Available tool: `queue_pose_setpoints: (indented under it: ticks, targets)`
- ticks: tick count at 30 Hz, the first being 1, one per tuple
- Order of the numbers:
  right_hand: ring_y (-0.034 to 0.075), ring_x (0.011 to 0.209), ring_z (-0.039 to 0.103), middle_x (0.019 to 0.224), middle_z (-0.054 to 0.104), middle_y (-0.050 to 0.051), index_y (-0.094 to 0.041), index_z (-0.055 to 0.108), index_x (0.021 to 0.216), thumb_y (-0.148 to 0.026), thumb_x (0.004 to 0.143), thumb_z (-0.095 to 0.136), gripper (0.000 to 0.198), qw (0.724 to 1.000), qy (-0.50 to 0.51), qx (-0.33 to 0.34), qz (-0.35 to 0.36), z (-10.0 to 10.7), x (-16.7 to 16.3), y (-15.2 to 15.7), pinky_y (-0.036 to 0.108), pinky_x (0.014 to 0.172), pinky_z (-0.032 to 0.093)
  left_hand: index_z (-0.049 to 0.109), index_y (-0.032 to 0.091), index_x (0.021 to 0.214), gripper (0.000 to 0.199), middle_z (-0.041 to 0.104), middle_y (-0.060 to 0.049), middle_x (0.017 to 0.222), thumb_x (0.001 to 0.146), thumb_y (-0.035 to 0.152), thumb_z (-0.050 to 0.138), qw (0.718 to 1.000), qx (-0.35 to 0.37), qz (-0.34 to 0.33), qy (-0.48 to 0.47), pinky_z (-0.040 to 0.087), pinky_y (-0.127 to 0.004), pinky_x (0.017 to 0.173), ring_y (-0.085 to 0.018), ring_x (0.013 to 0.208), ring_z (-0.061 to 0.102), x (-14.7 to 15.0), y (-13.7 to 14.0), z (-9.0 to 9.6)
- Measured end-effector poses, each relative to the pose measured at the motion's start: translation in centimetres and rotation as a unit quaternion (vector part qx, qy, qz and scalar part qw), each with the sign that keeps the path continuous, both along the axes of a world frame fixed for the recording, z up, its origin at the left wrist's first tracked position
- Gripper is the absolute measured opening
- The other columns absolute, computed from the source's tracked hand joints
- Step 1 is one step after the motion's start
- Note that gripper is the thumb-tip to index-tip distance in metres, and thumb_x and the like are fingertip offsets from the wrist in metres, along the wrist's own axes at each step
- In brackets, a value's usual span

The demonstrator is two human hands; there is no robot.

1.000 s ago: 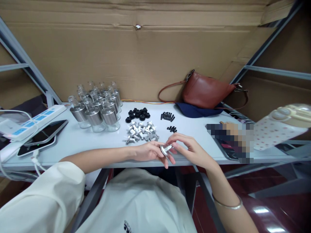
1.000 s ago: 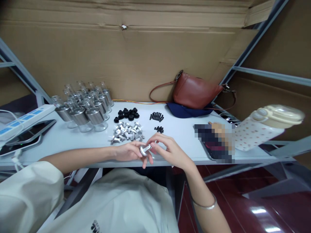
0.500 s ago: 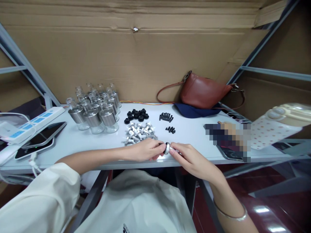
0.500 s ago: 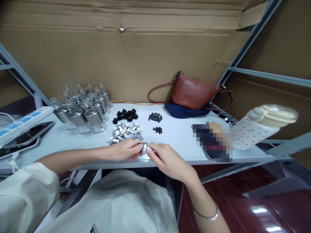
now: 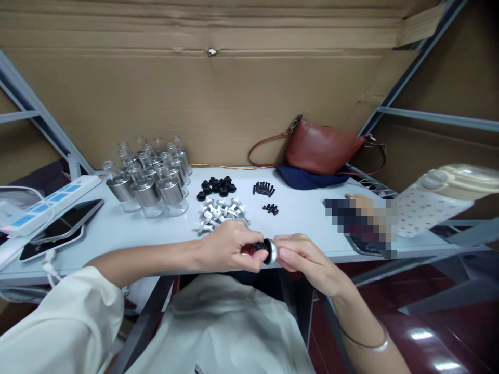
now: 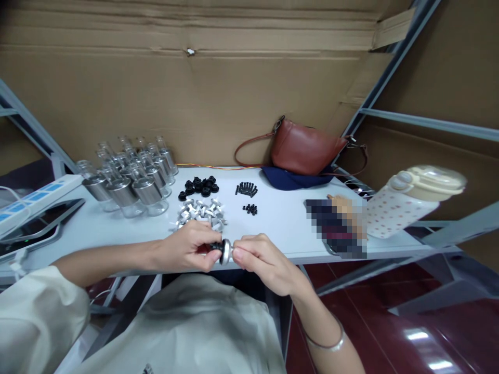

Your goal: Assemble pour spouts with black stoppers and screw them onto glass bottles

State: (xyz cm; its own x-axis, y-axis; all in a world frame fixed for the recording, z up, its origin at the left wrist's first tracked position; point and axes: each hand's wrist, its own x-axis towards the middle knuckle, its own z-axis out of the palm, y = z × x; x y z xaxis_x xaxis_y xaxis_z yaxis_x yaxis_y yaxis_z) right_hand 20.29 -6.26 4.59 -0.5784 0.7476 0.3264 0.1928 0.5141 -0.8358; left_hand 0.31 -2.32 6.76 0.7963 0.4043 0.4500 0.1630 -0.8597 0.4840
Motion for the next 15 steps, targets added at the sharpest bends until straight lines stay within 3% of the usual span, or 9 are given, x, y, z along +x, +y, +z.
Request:
queue_pose_setpoints:
  ticks: [3, 7, 10, 15]
  targets:
    - [0.009, 0.05, 0.031, 0.051, 0.032, -0.004, -0.019, 0.035, 0.054, -0.048, 0.094, 0.04, 0.05, 0.996, 0.053, -0.061, -0.024, -0.1, -0.6, -0.2, 0.026, 0.048, 0.024, 0.036, 0.019, 0.057, 0.021, 0.037, 0.007, 0.046, 0.078, 0.021, 0.042, 0.991, 0.133, -0.007, -0.019, 0.03, -0.024, 0.052, -0.008, 0.045, 0.028, -0.2, 0.4, 0.0]
    - [0.005, 0.039, 0.015, 0.046, 0.024, -0.009, -0.02, 0.035, 0.055, -0.057, 0.086, 0.051, 0.051, 0.957, 0.145, -0.249, -0.034, -0.1, -1.5, -0.8, 0.024, 0.038, 0.009, 0.045, 0.019, 0.062, 0.024, 0.045, 0.003, 0.052, 0.084, 0.028, 0.041, 0.967, 0.254, -0.013, 0.023, 0.033, -0.028, 0.059, -0.012, 0.05, 0.037, -0.7, 0.9, 0.9]
    - [0.003, 0.034, 0.009, 0.041, 0.021, -0.012, -0.02, 0.036, 0.054, -0.058, 0.083, 0.054, 0.051, 0.906, 0.213, -0.366, 0.016, -0.3, -2.2, -1.0, 0.022, 0.036, 0.008, 0.048, 0.021, 0.062, 0.028, 0.045, 0.001, 0.055, 0.085, 0.036, 0.042, 0.963, 0.242, -0.028, 0.117, 0.035, -0.031, 0.064, -0.014, 0.055, 0.041, -1.1, 1.3, 2.2]
    - [0.003, 0.026, 0.014, 0.033, 0.015, -0.015, -0.023, 0.027, 0.051, -0.054, 0.086, 0.052, 0.053, 0.838, 0.311, -0.434, 0.109, -0.6, -3.8, -1.7, 0.024, 0.047, 0.038, 0.044, 0.023, 0.058, 0.03, 0.036, 0.002, 0.052, 0.078, 0.046, 0.048, 0.977, 0.138, -0.033, 0.158, 0.037, -0.033, 0.064, -0.015, 0.051, 0.037, -1.4, 1.8, 3.7]
